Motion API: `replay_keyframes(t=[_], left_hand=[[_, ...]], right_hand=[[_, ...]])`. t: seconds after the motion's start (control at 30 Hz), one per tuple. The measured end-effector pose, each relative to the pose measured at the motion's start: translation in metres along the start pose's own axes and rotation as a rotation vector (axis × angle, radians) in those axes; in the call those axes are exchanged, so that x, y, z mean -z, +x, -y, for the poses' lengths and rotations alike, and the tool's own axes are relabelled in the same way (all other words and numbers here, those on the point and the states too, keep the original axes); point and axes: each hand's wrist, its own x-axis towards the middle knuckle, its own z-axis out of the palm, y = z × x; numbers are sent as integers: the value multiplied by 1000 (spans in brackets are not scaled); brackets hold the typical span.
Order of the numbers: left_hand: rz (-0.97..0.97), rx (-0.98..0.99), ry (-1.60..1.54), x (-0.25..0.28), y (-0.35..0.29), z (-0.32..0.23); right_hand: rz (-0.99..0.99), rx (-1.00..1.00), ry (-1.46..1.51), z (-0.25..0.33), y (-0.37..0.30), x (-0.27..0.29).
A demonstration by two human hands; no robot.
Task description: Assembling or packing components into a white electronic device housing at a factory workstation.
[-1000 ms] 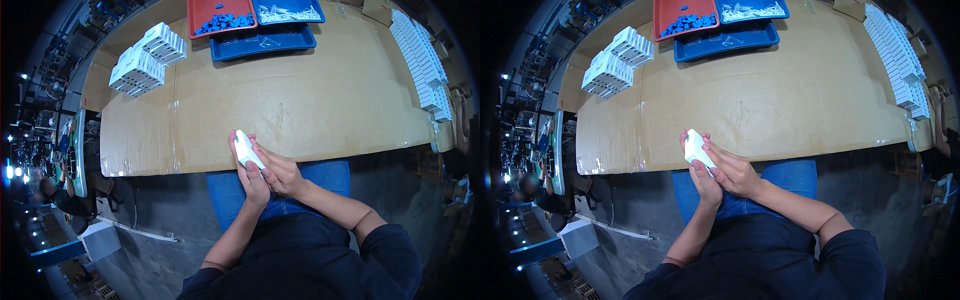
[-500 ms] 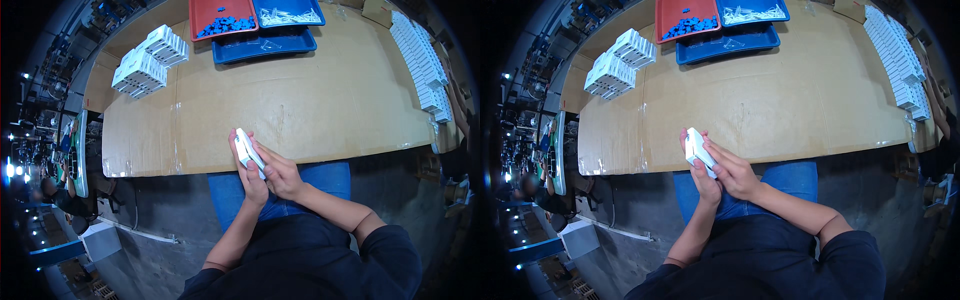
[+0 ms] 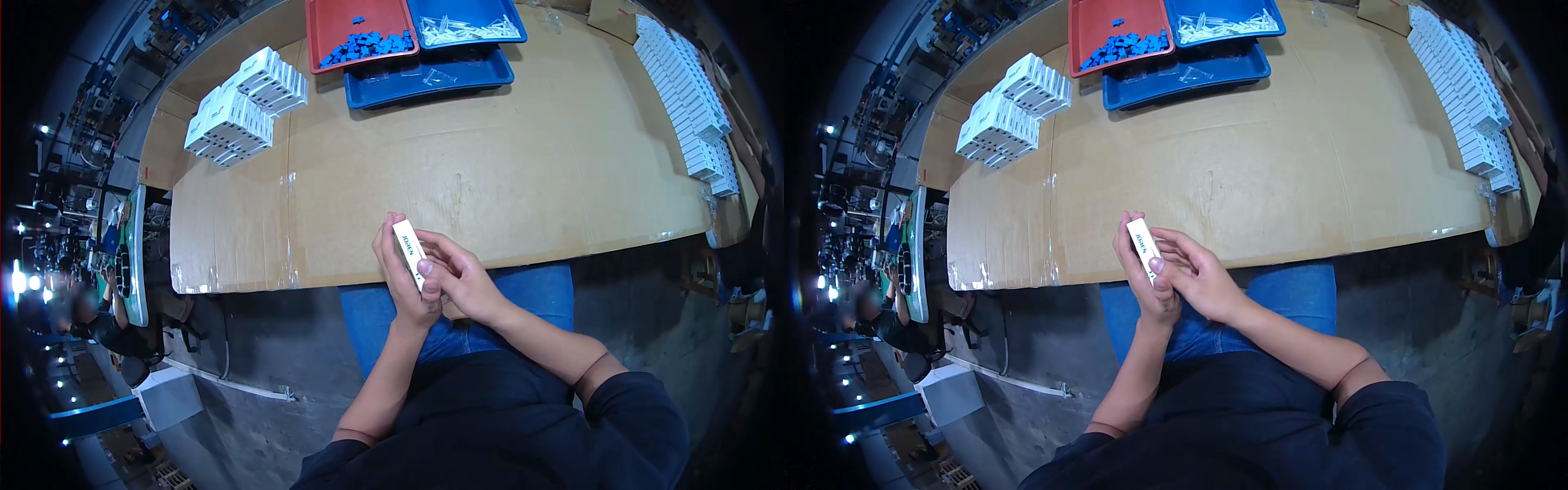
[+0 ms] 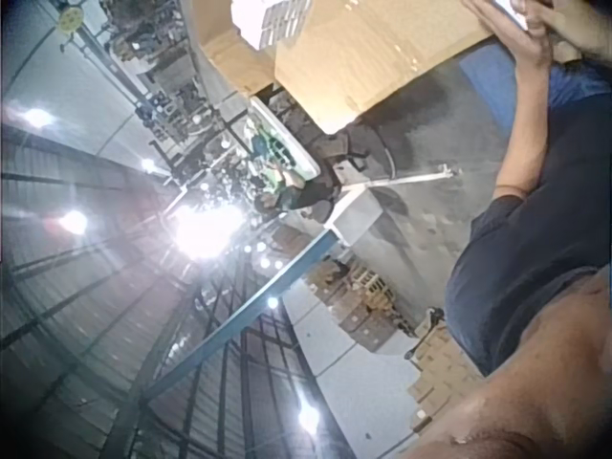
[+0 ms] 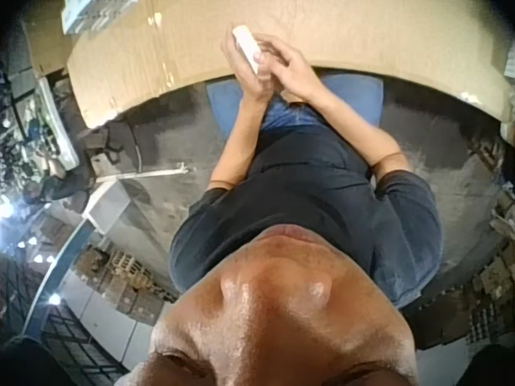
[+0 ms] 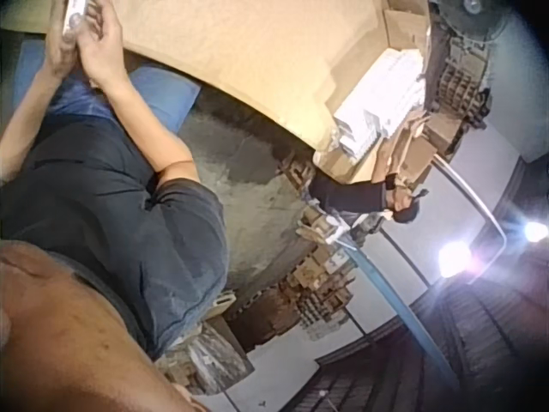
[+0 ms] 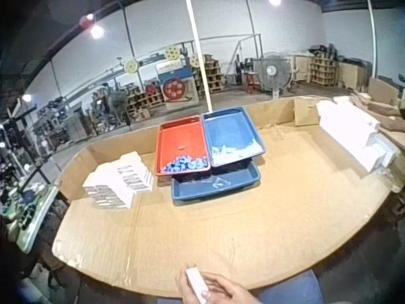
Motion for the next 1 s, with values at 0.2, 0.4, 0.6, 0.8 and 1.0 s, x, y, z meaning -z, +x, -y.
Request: replay_keyframes(t=[0.2,0.4,0.6,0.8,1.0], left_hand=[[-11,27,22,1,0,-9],[18,55,15,3,-1,-13],[-97,-49,-84,2,-5,-4],[-193,-111,-84,3,-6,2],[-187,-166,-150,6,-5,-4]], right_hand=[[-20,37,12,9,-10,-11],[-80,21,25,9,-12,-15],[-44,98,-75,6,-14,-20],[5,209,-205,-3,-17,-20],[1,359,-373,-8,-19,-23]])
